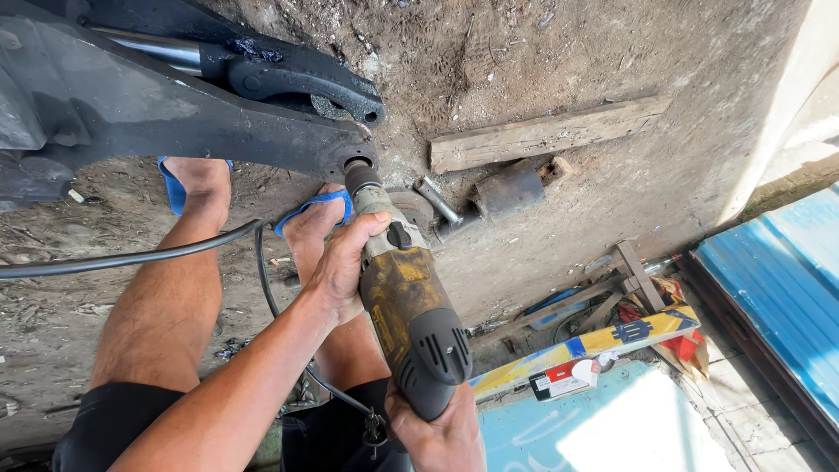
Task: Using a power drill to ream a hole in a large metal machinery part
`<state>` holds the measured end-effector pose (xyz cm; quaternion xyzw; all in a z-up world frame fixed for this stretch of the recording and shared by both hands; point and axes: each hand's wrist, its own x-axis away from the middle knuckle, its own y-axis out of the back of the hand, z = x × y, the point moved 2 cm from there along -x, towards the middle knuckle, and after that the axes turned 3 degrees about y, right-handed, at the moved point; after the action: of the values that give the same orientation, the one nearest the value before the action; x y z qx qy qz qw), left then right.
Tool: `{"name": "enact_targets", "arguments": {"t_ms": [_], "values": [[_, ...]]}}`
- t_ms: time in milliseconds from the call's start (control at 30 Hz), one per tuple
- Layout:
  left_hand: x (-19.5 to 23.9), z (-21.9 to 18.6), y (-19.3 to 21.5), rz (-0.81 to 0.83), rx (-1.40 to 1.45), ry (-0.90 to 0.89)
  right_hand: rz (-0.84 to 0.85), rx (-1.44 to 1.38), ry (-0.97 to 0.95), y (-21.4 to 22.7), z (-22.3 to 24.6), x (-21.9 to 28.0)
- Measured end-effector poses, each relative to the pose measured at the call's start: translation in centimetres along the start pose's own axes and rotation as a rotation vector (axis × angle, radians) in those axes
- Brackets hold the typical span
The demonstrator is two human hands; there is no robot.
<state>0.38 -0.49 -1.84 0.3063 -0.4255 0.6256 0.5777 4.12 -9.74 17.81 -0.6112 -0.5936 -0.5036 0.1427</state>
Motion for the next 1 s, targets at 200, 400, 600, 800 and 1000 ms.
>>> {"name": "enact_targets", "arguments": {"t_ms": [200, 400, 600, 800, 1000], "values": [[0.1, -0.1, 0.0, -0.007, -0.007, 0.000, 0.027, 0.020, -0.041, 0.3, 1.1, 0.3], [0.3, -0.2, -0.1, -0.007, -0.008, -0.010, 0.005, -0.013, -0.012, -0.1, 0.2, 0.2], [0.1, 0.2, 0.1, 0.024, 0.036, 0.007, 0.157, -0.169, 0.393, 0.5, 1.9, 0.1], [-0.5, 0.7, 0.2, 0.103, 0.084, 0.020, 0.060, -0.053, 0.248, 0.4, 2.3, 0.1], [-0.6, 0.8, 0.2, 0.091, 0.085, -0.023, 0.052, -0.011, 0.210, 0.5, 2.5, 0.5]]}}
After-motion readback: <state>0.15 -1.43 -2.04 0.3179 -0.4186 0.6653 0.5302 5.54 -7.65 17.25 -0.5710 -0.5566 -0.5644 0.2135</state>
